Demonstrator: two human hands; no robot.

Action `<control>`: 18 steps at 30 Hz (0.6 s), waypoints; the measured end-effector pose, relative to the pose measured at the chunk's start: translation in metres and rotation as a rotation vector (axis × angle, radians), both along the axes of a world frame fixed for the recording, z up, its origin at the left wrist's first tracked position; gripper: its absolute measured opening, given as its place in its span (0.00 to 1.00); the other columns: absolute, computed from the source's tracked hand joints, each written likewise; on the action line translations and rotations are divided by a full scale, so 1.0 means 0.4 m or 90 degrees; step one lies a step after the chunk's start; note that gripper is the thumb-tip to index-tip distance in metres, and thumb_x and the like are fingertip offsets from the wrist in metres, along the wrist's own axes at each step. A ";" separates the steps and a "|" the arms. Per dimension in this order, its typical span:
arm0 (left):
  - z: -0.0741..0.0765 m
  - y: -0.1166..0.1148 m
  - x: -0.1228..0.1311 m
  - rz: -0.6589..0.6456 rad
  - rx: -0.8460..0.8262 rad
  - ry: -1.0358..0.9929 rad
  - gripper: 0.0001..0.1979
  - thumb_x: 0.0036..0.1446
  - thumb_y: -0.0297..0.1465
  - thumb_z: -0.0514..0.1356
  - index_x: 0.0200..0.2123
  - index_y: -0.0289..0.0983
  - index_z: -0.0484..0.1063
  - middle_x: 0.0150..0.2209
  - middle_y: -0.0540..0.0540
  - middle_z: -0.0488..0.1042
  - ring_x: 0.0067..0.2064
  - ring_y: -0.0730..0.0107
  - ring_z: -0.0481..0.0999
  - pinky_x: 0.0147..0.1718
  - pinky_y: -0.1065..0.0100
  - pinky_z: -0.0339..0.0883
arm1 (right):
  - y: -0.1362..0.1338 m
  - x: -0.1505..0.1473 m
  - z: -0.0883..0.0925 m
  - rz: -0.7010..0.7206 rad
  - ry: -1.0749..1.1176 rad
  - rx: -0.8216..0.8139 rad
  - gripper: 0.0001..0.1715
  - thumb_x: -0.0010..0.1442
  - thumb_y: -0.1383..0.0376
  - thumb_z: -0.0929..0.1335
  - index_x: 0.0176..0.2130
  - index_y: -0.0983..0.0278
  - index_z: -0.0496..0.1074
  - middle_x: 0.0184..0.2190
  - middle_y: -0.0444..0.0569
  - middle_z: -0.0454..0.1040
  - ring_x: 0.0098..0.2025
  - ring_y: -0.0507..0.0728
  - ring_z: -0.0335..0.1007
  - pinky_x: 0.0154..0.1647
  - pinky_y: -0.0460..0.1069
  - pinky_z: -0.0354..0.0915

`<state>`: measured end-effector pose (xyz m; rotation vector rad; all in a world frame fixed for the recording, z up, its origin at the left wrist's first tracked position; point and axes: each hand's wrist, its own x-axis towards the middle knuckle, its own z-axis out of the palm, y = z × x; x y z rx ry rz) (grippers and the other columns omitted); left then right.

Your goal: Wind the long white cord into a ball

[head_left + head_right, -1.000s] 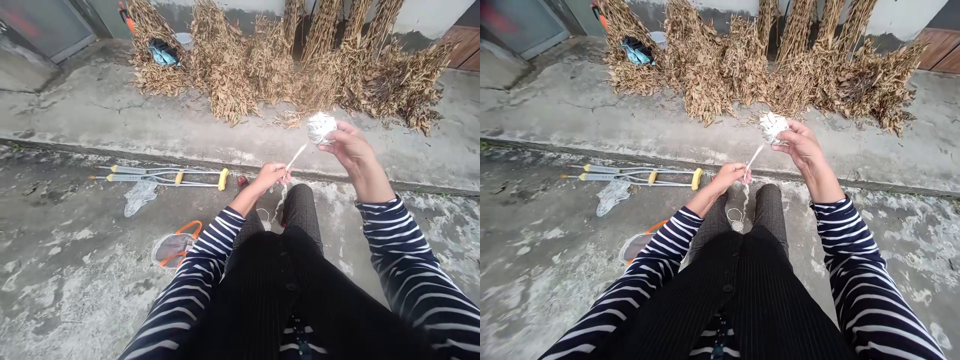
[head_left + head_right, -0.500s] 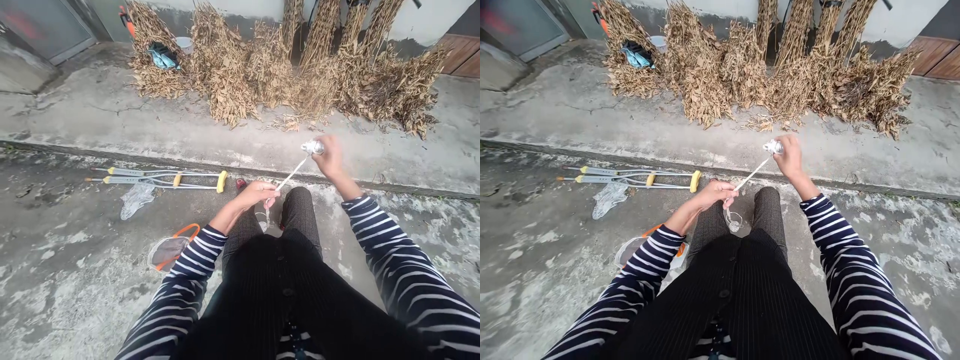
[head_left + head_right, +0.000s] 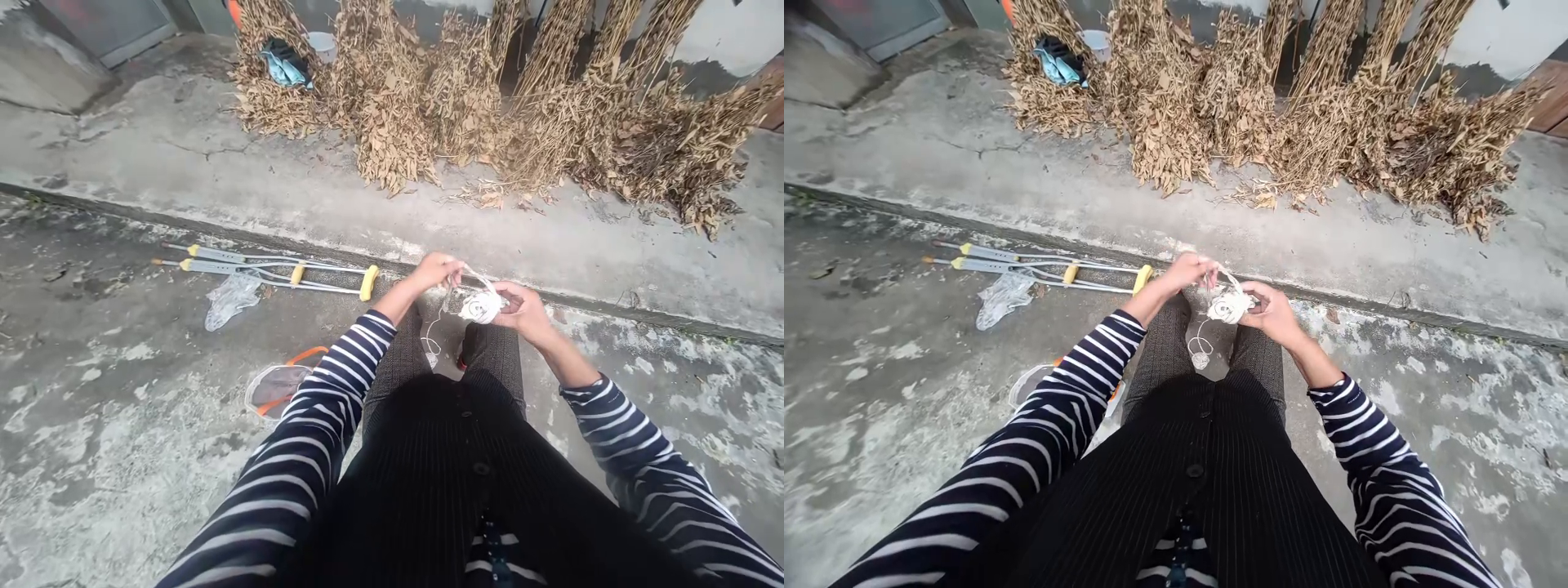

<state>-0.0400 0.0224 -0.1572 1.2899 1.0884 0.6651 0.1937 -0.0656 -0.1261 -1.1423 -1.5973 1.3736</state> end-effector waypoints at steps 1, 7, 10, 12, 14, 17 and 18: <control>-0.019 -0.011 0.004 -0.010 0.002 0.041 0.14 0.64 0.34 0.62 0.28 0.30 0.76 0.25 0.44 0.78 0.25 0.73 0.76 0.27 0.72 0.67 | 0.004 -0.003 0.015 -0.021 0.038 -0.013 0.34 0.40 0.61 0.82 0.46 0.61 0.74 0.46 0.51 0.79 0.49 0.61 0.76 0.44 0.52 0.75; -0.043 -0.103 0.043 0.062 0.201 0.017 0.23 0.53 0.20 0.64 0.53 0.36 0.78 0.50 0.41 0.81 0.51 0.62 0.79 0.51 0.62 0.70 | 0.036 -0.012 0.081 -0.059 0.106 -0.066 0.45 0.36 0.65 0.82 0.54 0.58 0.73 0.48 0.51 0.79 0.49 0.62 0.75 0.36 0.52 0.77; -0.021 -0.124 0.085 0.065 0.218 -0.096 0.30 0.48 0.18 0.66 0.56 0.36 0.76 0.54 0.41 0.80 0.54 0.60 0.78 0.55 0.61 0.69 | 0.037 -0.025 0.102 -0.042 0.125 -0.105 0.35 0.35 0.69 0.82 0.46 0.59 0.79 0.46 0.49 0.80 0.47 0.61 0.75 0.34 0.50 0.77; -0.011 -0.127 0.111 0.084 0.198 -0.124 0.22 0.48 0.19 0.67 0.49 0.33 0.79 0.47 0.41 0.83 0.47 0.62 0.80 0.49 0.63 0.72 | 0.039 -0.030 0.114 -0.036 0.140 -0.146 0.32 0.34 0.69 0.81 0.43 0.60 0.80 0.43 0.48 0.81 0.42 0.60 0.76 0.30 0.50 0.77; -0.008 -0.129 0.124 0.080 0.159 -0.124 0.10 0.53 0.22 0.65 0.40 0.31 0.80 0.37 0.43 0.83 0.36 0.66 0.80 0.40 0.66 0.73 | 0.046 -0.030 0.124 -0.057 0.149 -0.180 0.30 0.35 0.68 0.81 0.42 0.61 0.81 0.40 0.47 0.82 0.36 0.57 0.77 0.28 0.49 0.76; -0.014 -0.136 0.118 0.030 0.123 -0.135 0.07 0.62 0.27 0.59 0.34 0.31 0.76 0.27 0.47 0.78 0.25 0.73 0.75 0.27 0.71 0.70 | 0.061 -0.019 0.132 -0.128 0.176 -0.194 0.29 0.35 0.68 0.81 0.40 0.62 0.81 0.37 0.47 0.82 0.32 0.54 0.77 0.29 0.49 0.77; -0.018 -0.139 0.110 0.013 0.115 -0.139 0.08 0.63 0.28 0.57 0.33 0.32 0.75 0.25 0.48 0.77 0.23 0.75 0.73 0.25 0.73 0.68 | 0.068 -0.015 0.133 -0.156 0.190 -0.189 0.28 0.34 0.68 0.81 0.39 0.62 0.81 0.36 0.47 0.82 0.31 0.54 0.77 0.29 0.49 0.78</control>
